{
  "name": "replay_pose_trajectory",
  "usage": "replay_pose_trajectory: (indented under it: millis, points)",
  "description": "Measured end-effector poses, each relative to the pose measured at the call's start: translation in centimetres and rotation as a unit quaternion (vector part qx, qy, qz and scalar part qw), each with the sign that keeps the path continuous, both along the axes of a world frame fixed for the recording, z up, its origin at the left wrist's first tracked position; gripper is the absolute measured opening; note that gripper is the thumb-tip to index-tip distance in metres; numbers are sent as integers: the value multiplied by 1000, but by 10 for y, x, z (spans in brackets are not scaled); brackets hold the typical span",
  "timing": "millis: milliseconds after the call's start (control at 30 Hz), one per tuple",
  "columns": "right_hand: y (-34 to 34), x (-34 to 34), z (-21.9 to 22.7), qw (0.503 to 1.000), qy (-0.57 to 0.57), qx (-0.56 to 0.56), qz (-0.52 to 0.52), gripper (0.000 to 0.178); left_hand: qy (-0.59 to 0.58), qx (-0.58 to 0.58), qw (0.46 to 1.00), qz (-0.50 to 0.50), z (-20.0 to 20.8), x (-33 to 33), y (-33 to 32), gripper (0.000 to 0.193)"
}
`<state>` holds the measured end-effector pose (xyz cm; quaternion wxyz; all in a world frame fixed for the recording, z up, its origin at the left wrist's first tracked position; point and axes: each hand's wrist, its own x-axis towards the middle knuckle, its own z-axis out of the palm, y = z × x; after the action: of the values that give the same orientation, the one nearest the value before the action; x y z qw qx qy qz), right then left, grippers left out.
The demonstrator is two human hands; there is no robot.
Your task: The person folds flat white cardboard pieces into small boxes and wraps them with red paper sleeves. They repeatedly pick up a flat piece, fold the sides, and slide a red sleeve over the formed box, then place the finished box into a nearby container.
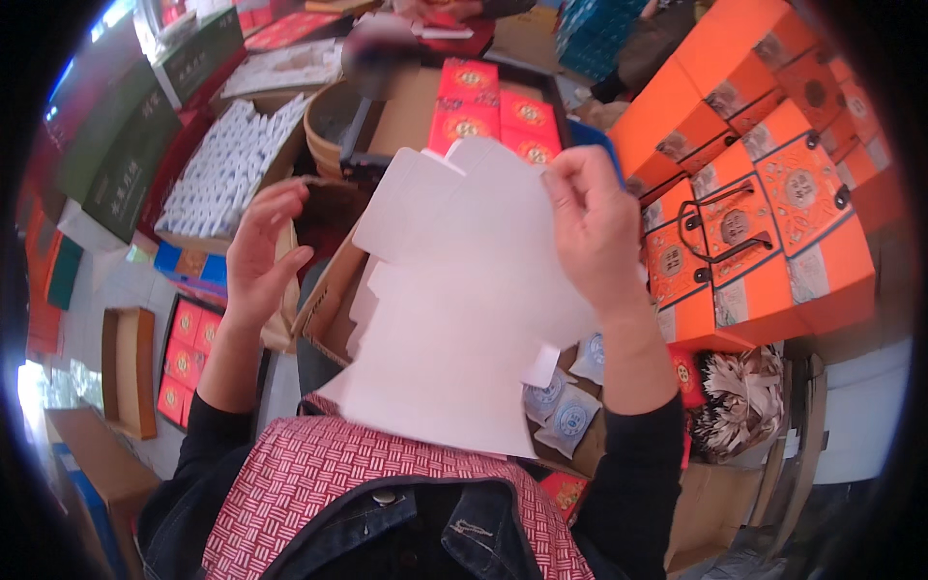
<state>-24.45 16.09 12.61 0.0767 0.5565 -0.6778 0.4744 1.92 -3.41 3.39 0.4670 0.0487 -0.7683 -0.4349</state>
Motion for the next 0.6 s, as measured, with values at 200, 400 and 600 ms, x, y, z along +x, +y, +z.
replay_pose_trajectory:
  millis: [200,400,600]
  points:
    - [-5,-52,99,999,-24,-32,11,9,-108,-550,820,120,80,-45,2,64]
    - [-12,-81,130,997,9,-2,-78,13,-24,-565,799,-204,120,-63,47,36]
    - [-3,-54,122,985,101,129,-52,17,-225,22,933,-281,117,-67,61,26]
